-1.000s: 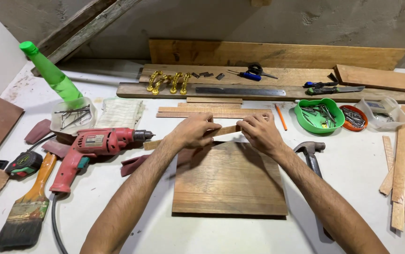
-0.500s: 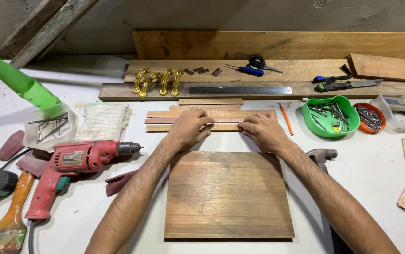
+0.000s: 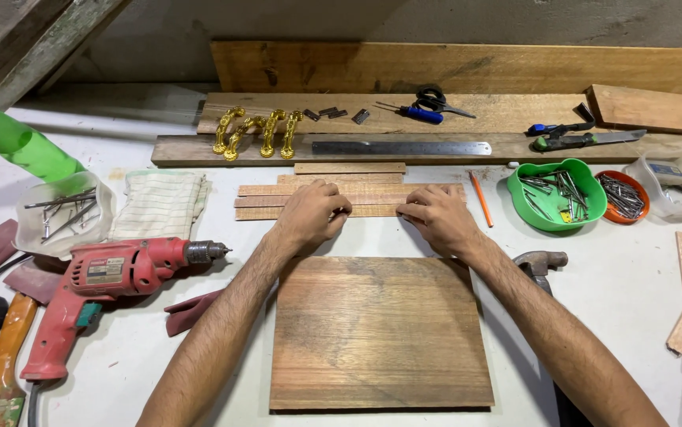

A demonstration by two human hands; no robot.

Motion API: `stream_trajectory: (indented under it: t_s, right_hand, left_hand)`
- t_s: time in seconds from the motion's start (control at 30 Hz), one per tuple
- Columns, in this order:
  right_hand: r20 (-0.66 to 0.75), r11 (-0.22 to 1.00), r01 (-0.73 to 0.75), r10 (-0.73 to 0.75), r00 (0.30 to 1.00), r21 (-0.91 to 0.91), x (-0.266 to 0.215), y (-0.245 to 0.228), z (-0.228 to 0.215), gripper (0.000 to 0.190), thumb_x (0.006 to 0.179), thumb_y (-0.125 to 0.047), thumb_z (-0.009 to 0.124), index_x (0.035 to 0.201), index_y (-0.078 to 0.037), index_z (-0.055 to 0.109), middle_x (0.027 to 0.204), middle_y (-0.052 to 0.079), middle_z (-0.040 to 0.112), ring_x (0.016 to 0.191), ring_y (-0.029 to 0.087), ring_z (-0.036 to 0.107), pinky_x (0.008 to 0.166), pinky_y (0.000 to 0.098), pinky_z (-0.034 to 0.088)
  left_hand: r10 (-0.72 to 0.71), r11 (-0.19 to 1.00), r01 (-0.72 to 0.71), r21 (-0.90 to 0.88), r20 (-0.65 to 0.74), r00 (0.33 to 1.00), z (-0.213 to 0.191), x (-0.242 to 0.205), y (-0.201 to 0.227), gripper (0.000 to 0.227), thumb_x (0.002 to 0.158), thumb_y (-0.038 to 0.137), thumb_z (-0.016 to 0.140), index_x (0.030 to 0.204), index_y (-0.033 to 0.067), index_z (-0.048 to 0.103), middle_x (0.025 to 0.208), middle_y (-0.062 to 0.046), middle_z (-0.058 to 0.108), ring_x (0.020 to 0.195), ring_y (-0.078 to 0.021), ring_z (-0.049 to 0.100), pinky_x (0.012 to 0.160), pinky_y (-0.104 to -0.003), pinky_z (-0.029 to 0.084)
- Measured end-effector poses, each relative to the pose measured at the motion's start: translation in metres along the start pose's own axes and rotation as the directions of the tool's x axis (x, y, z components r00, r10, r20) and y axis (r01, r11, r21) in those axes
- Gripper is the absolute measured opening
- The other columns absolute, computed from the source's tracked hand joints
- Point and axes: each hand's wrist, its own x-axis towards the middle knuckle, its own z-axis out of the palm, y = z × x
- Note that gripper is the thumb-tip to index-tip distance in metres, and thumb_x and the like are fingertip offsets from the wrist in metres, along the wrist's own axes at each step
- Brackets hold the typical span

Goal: Assembling and aligning wooden strips to form a structure on a workbench using tools.

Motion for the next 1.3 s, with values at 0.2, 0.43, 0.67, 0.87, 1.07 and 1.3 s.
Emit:
stream_trajectory:
  t_s: [0.2,0.43,0.67,0.87,1.07,1.3]
  right_hand:
    - [-0.043,0.998,0.048,-0.046,0.998,0.051,-0.004,0.004,0.006,0.02,0.096,-0.021,0.068,0.114,-0.018,0.076,0.11,0.0,0.071,0.11,0.019,0.062,0.095,0.0433,0.044]
    - [-0.118,1.0,0.027,-0.026,0.993,0.008,-0.03,0.013,-0.033,0.022,0.089,-0.02,0.07,0.111,-0.017,0.074,0.109,-0.001,0.071,0.109,0.022,0.063,0.09,0.0428,0.045]
    - [-0.078,0.982,-0.122,0.111,0.991,-0.145,-0.101,0.008,-0.097,0.015,0.094,-0.025,0.069,0.108,-0.021,0.075,0.108,-0.003,0.071,0.104,0.019,0.065,0.081,0.0447,0.043]
    - [-0.038,0.932,-0.232,0.23,0.972,-0.278,-0.178,-0.01,-0.143,0.017,0.094,-0.027,0.068,0.109,-0.022,0.075,0.107,-0.002,0.071,0.104,0.02,0.064,0.081,0.0467,0.046]
    - [-0.029,0.869,-0.393,0.403,0.915,-0.301,-0.262,-0.015,-0.16,0.017,0.093,-0.027,0.068,0.107,-0.019,0.075,0.105,0.001,0.071,0.104,0.021,0.065,0.082,0.0511,0.048]
    - [-0.009,0.745,-0.615,0.634,0.773,-0.257,-0.351,0.024,-0.163,0.025,0.093,-0.026,0.069,0.114,-0.014,0.075,0.103,0.007,0.072,0.099,0.026,0.07,0.088,0.0427,0.057]
  left_hand:
    - [0.024,1.0,-0.024,0.02,-0.026,0.999,-0.002,-0.002,0.003,0.017,0.096,0.022,0.065,0.104,0.0133,0.077,0.1,-0.006,0.071,0.097,-0.0195,0.06,0.092,-0.041,0.052]
    - [0.183,0.983,-0.183,0.012,-0.166,0.969,-0.001,0.005,0.017,0.017,0.089,0.023,0.072,0.102,0.0134,0.078,0.1,-0.005,0.072,0.098,-0.0191,0.063,0.089,-0.041,0.054]
    - [0.281,0.955,-0.292,-0.043,-0.172,0.944,-0.015,-0.002,0.081,0.011,0.089,0.022,0.074,0.097,0.0155,0.079,0.098,-0.003,0.073,0.098,-0.0208,0.064,0.085,-0.04,0.055]
    - [0.406,0.904,-0.422,-0.065,-0.17,0.898,-0.017,-0.011,0.163,0.011,0.087,0.019,0.075,0.096,0.0153,0.078,0.1,-0.005,0.072,0.099,-0.0241,0.064,0.085,-0.041,0.055]
    - [0.527,0.84,-0.534,-0.097,-0.093,0.845,-0.007,-0.001,0.266,0.013,0.083,0.019,0.077,0.096,0.0165,0.078,0.095,-0.005,0.071,0.097,-0.0262,0.063,0.083,-0.042,0.054]
    - [0.663,0.744,-0.661,-0.096,-0.013,0.748,0.044,0.051,0.362,0.015,0.083,0.02,0.076,0.098,0.0163,0.077,0.098,-0.005,0.071,0.1,-0.0281,0.063,0.084,-0.045,0.053]
